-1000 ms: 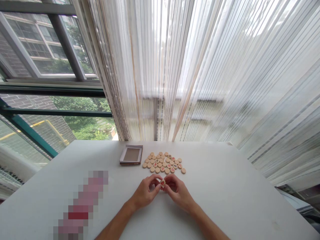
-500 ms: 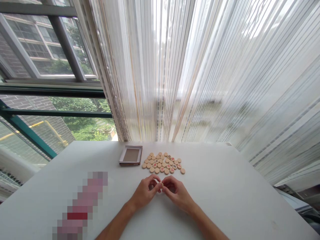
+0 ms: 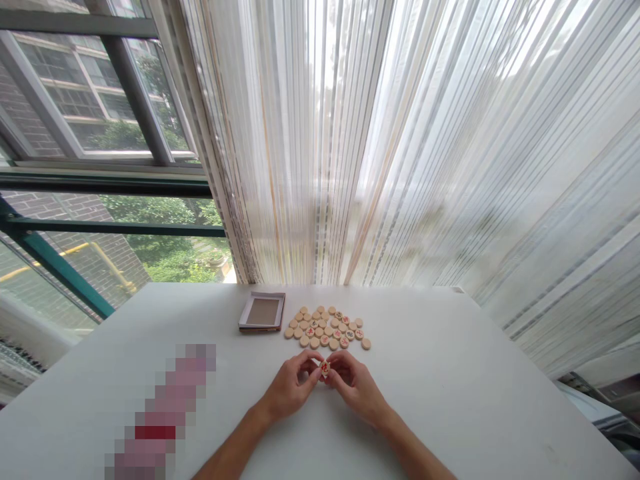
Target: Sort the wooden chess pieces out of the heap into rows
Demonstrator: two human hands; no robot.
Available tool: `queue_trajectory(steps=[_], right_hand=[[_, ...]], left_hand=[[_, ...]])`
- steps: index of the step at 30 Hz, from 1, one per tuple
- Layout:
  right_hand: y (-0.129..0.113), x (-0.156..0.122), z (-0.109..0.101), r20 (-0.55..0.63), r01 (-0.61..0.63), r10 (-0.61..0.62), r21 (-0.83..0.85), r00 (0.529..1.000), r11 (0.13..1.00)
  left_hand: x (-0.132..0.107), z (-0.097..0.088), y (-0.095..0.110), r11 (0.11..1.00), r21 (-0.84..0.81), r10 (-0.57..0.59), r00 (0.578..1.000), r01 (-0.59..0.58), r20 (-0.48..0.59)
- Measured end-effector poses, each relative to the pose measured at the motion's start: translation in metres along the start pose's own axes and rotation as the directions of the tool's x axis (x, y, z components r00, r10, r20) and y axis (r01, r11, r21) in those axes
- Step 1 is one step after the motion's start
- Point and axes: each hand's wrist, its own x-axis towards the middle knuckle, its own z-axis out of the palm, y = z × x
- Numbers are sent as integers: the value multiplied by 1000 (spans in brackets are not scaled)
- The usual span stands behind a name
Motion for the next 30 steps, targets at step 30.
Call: queue_trajectory(steps=[30], right_hand=[[18,2,1,-70,-61,57,-69,996,996]], left_hand=[[-4,2,1,959,271,69,997,-77,40]])
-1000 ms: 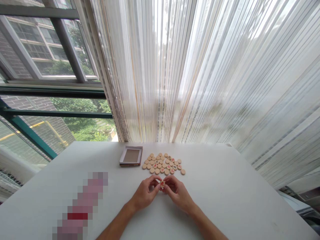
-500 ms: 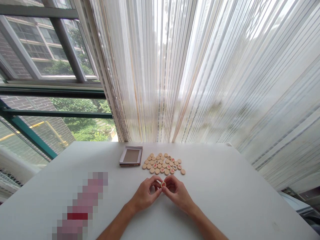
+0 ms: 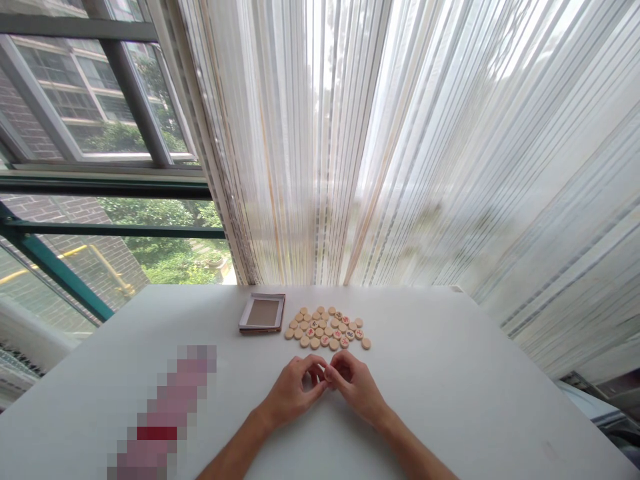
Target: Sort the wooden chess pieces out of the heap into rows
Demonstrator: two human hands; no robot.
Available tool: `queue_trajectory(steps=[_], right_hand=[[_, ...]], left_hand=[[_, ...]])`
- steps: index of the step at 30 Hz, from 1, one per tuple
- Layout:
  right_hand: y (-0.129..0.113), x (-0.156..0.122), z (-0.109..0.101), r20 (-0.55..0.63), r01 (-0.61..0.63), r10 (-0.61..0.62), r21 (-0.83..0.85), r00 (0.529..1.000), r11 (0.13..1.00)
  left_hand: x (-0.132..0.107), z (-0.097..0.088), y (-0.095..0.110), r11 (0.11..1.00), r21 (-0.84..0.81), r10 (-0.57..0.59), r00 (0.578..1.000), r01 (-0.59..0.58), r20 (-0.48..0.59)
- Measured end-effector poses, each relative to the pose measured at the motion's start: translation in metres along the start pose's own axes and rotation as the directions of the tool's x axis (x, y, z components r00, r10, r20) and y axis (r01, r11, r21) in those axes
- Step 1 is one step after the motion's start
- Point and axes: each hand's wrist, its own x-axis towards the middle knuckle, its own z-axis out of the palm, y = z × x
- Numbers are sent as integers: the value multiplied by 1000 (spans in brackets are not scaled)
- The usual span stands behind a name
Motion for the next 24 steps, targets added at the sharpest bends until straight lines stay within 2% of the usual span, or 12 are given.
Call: queue_trajectory(steps=[10,19,24], right_hand=[[-14,-2,-1,22,29,-31,72,999,997],[-11,-2,-4,76,72,-77,63,994,995],[-8,-1,-5,59,84,-84,2,995,996]], left_hand=[[-2,1,-3,1000,3,-18,1000,18,-9],[-1,4,-8,999,-17,-30,999,29,-39],[1,3,-8,1000,-3,-1,1000,1,-27]])
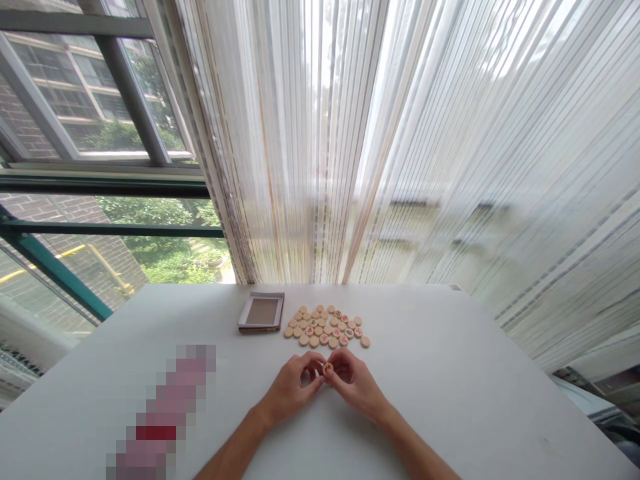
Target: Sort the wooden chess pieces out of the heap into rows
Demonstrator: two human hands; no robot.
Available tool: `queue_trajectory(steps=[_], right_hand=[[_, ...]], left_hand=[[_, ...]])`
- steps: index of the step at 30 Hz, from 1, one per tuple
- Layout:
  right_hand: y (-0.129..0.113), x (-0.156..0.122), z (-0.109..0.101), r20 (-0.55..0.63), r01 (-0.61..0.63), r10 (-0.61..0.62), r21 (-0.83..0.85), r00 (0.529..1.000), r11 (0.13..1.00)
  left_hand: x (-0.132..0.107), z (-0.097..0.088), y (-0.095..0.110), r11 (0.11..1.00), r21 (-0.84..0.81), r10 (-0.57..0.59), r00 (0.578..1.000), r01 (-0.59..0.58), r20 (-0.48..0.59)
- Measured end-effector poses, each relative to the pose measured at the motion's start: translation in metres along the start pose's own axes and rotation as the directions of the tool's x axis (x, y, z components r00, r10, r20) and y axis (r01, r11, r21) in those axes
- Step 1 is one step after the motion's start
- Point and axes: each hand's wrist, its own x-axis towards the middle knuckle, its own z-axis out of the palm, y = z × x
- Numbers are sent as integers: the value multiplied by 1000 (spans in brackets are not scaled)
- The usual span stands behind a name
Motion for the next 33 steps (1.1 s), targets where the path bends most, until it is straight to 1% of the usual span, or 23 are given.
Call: queue_trajectory(steps=[2,5,7,10,13,16,18,22,26,29,33], right_hand=[[0,0,-1,13,-10,10,1,1000,1000],[-2,1,-2,37,-21,21,17,999,1000],[-4,1,-4,46,-38,38,12,998,999],[-6,2,-10,60,-73,74,-28,995,997],[-6,2,-21,19,-89,94,-174,995,981],[-6,-1,-35,-52,-97,84,-309,995,946],[-5,-7,-43,-96,-104,74,-349,993,931],[-3,-22,-54,-186,-124,49,-417,981,900],[-1,-32,-56,-249,-135,15,-474,968,870],[-1,-34,-53,-250,-111,-34,-543,968,832],[-1,-35,-51,-257,-106,-75,-622,963,776]], left_hand=[[0,0,0,1000,4,21,1000,-21,-9],[0,-1,1,997,37,74,995,-71,-61],[1,-2,1,985,109,145,986,-136,-87],[6,-3,1,940,262,248,966,-221,-75],[17,-4,-2,888,390,286,957,-243,-55],[35,-4,-6,845,470,294,956,-256,-8],[47,-2,-10,822,501,285,957,-269,47],[68,4,-19,808,542,221,972,-229,81],[82,9,-25,804,562,173,981,-193,89],[89,10,-27,809,561,147,985,-175,94],[95,11,-28,810,559,151,984,-178,94]])
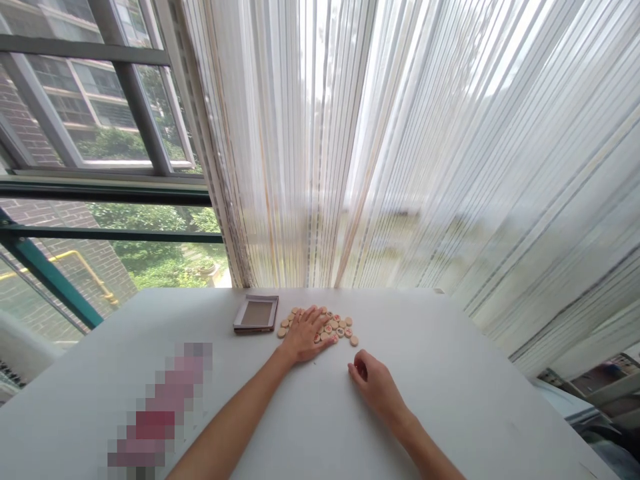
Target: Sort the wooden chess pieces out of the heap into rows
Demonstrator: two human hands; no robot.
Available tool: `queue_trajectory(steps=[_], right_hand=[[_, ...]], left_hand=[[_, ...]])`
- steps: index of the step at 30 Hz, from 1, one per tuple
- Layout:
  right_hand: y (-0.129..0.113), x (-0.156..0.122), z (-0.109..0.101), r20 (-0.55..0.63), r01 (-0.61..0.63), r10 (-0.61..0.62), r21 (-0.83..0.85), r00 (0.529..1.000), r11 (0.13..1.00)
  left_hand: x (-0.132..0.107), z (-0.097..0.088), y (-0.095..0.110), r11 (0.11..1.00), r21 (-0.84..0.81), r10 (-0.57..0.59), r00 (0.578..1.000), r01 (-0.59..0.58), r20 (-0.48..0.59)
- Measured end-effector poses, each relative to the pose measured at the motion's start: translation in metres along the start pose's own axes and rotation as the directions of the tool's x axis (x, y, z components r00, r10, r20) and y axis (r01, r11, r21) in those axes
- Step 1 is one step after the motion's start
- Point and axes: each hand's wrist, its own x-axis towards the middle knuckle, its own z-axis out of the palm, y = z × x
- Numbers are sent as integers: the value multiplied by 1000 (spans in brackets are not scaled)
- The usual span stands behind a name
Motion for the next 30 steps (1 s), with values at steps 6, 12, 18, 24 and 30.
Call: queue_trajectory(steps=[6,12,18,24,30], right_hand=[[9,-1,0,-69,-27,19,-111,997,993],[14,-3,0,-114,-38,38,4,993,999],[16,2,-6,-144,-16,24,57,989,998],[24,24,-13,-119,34,-28,53,993,998],[32,51,-12,-45,57,-56,34,997,998]], left_hand=[[5,1,-2,1000,6,13,1000,-13,-14],[5,-1,-1,999,6,41,999,-41,-26],[-16,-7,4,999,20,31,996,-29,-78],[-57,-14,5,998,52,27,993,-21,-112],[-67,-6,-14,990,123,-59,993,71,-99]])
